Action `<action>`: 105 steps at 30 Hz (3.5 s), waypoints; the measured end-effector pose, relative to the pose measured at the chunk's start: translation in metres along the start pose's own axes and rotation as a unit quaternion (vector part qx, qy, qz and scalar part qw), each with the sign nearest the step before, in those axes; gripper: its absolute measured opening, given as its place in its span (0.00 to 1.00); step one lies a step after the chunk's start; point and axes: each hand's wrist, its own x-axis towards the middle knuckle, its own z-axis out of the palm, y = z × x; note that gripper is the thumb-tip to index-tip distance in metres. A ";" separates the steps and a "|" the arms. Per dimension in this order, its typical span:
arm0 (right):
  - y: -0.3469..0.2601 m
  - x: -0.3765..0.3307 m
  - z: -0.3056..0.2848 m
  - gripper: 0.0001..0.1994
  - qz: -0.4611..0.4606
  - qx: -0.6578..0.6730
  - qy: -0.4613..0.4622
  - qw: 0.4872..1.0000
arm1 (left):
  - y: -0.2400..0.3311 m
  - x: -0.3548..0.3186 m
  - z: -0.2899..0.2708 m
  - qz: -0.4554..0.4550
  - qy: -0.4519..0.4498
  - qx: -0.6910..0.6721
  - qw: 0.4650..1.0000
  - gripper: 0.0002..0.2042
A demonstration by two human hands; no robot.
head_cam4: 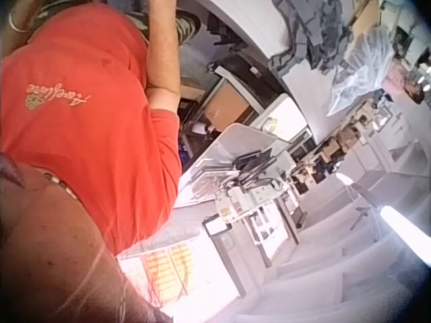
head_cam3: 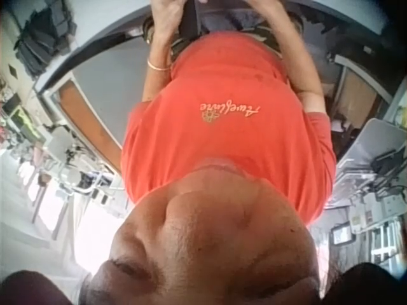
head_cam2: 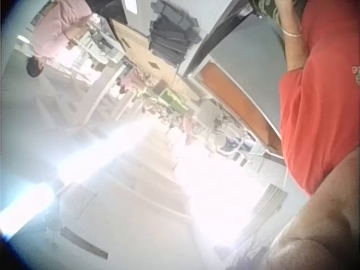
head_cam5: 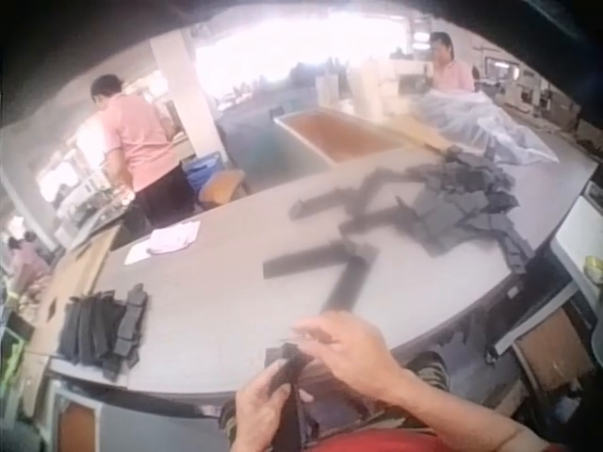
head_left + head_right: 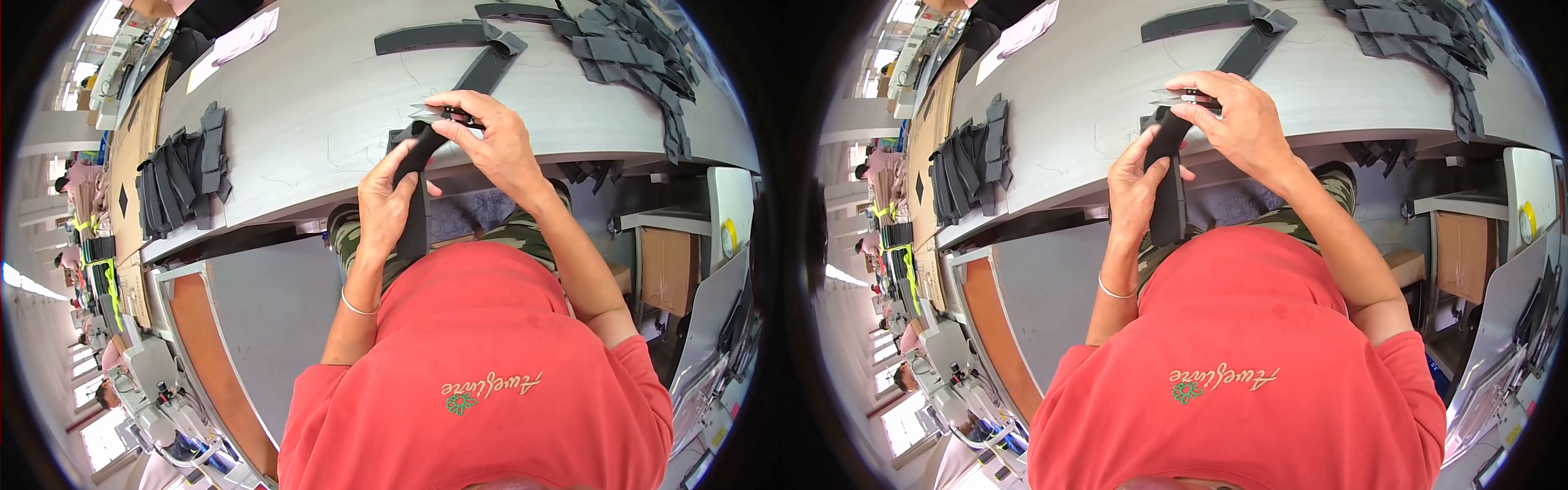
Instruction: Trimming excess material and loose threads from black fabric straps using thread snips.
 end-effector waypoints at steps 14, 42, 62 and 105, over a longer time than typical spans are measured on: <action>0.001 -0.031 -0.006 0.08 0.086 0.083 -0.141 0.983 | -0.005 0.007 -0.017 0.085 0.053 0.016 0.995 0.11; 0.001 -0.031 -0.001 0.04 -0.043 0.017 -0.160 0.986 | -0.007 0.004 -0.015 0.061 0.031 -0.034 0.997 0.10; 0.001 -0.026 -0.001 0.07 0.064 0.021 -0.091 0.994 | 0.003 0.000 -0.011 -0.001 -0.080 -0.134 0.988 0.23; -0.005 -0.037 0.004 0.05 -0.018 -0.127 -0.021 0.992 | 0.007 -0.002 -0.011 0.022 -0.026 -0.097 0.995 0.19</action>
